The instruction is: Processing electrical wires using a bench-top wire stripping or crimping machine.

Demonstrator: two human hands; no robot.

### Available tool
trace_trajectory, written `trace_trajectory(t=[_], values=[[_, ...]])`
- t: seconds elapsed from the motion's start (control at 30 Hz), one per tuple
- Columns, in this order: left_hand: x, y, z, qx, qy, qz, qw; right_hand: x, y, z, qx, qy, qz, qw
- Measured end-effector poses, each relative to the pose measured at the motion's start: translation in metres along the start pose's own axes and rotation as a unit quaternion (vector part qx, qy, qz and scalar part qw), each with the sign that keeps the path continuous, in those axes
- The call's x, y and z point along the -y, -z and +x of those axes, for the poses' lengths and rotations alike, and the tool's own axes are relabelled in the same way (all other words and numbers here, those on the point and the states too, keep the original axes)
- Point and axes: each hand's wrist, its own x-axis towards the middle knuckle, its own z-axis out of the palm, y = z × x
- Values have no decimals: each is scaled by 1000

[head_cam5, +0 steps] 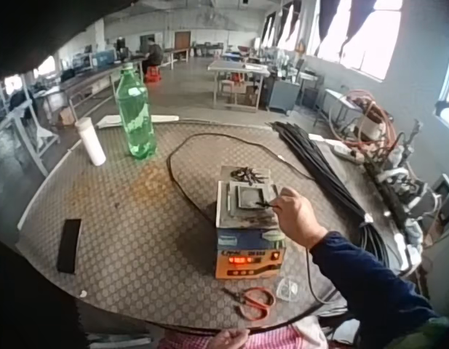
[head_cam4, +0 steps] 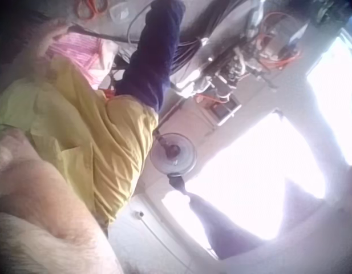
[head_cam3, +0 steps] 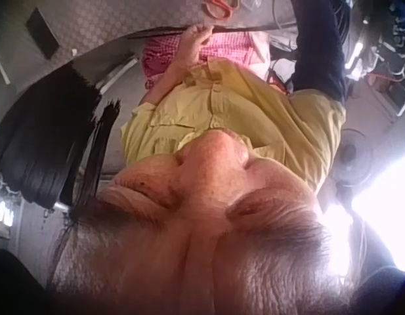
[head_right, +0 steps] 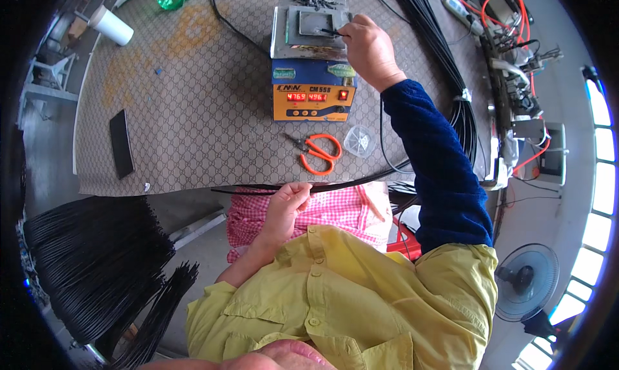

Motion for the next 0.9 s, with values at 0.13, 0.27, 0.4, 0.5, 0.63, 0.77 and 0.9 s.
trace_trajectory(t=[0.13, 0.27, 0.4, 0.5, 0.63, 0.77, 0.9], values=[[1, 0, 0, -2, 3, -1, 1000, 1, 2, 0, 3, -5, 4, 1000], [1, -2, -2, -3, 5, 3, 1000, -2, 5, -1, -7, -25, 44, 999], [1, -4, -3, -3, -1, 13, 1000, 2, 15, -10, 1, -98, 137, 986], [-5, -12, -5, -16, -7, 25, 1000, 19, 31, -23, 70, -295, 336, 892], [-22, -28, -4, -11, -54, 63, 996, 37, 50, -51, 75, -347, 530, 770], [-45, -49, -6, 18, -162, 108, 981, 56, 61, -79, 50, -380, 662, 644], [-49, -62, 0, 26, -270, 139, 952, 74, 63, -106, 38, -385, 720, 577]])
